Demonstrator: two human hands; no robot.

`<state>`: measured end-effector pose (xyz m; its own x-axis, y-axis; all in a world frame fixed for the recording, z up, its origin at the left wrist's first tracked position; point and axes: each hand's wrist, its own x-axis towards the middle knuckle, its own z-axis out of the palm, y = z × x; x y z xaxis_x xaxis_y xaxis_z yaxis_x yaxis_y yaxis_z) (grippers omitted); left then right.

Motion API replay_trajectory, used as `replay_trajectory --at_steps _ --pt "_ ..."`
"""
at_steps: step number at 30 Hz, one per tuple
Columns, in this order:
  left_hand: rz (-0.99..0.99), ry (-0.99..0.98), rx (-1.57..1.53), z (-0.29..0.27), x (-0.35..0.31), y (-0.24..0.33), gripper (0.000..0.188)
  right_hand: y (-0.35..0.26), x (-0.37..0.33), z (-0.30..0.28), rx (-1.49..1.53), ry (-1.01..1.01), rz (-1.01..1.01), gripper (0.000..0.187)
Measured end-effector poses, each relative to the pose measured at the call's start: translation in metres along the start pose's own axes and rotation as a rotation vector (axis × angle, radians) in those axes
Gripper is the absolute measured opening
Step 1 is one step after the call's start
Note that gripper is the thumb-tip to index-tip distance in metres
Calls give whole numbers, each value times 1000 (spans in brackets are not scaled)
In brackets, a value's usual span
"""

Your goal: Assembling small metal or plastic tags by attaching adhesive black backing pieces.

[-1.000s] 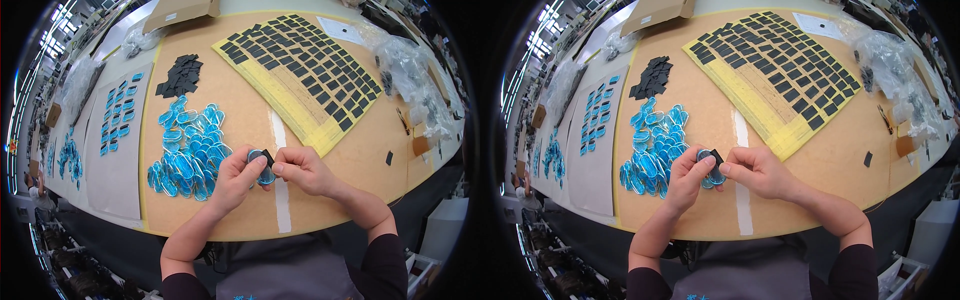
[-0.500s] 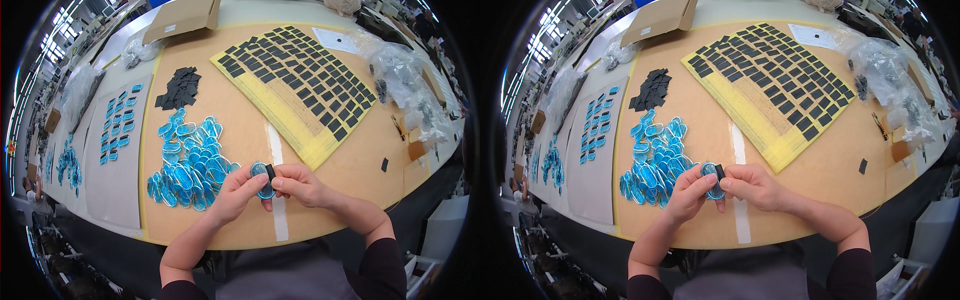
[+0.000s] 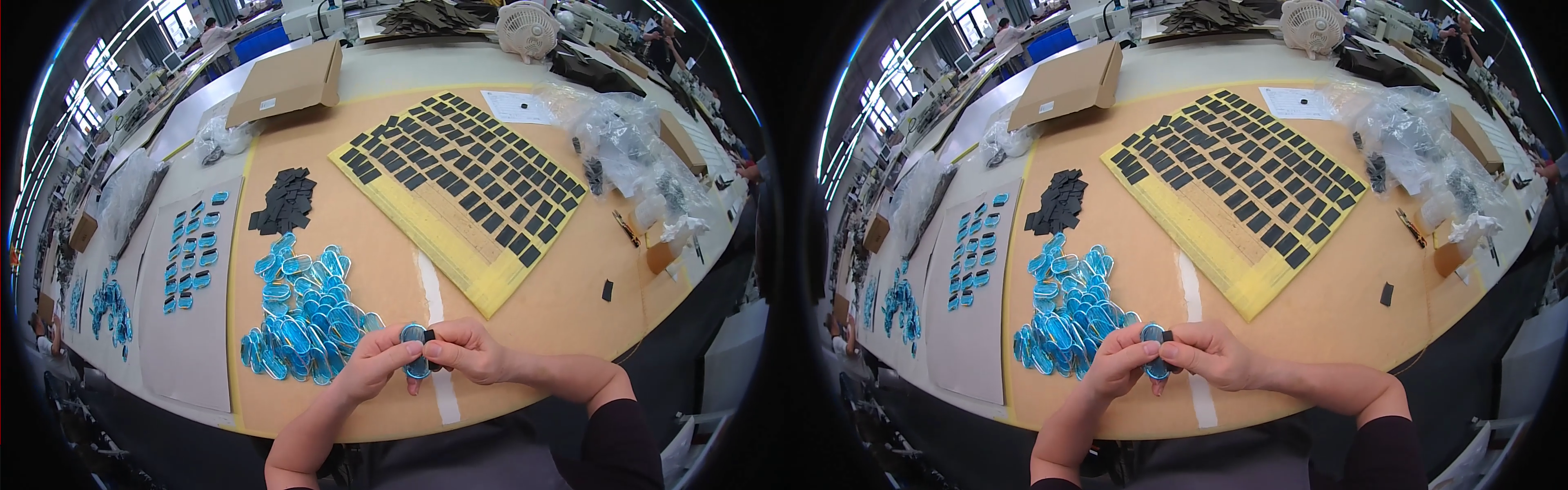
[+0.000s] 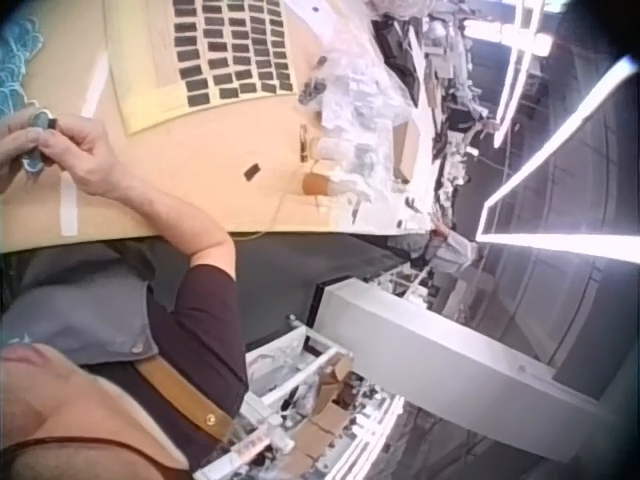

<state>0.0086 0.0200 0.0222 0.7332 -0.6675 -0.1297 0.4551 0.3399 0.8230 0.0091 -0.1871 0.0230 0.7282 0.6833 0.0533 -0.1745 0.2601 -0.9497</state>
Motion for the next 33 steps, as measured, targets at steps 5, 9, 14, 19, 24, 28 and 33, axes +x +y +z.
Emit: replay_trajectory --at_steps 5,9,14,19,24,28,33 --pt "-45 -32 99 0 2 6 25 -2 2 -12 -61 -68 36 26" --pt "-97 -109 123 -9 0 0 24 -2 3 -13 -57 -25 32 27" --pt "-24 40 194 0 -1 9 22 6 4 -9 -89 13 -79 29" --pt "126 51 405 3 3 -1 22 7 1 -8 -229 -6 -176 30" --pt "391 304 669 15 -1 -7 21 8 1 -5 -303 37 -254 29" --pt "457 335 748 20 1 -11 22 7 1 -9 -491 51 -337 27" --pt "371 368 624 21 0 -9 25 1 2 -3 -403 69 -221 26"
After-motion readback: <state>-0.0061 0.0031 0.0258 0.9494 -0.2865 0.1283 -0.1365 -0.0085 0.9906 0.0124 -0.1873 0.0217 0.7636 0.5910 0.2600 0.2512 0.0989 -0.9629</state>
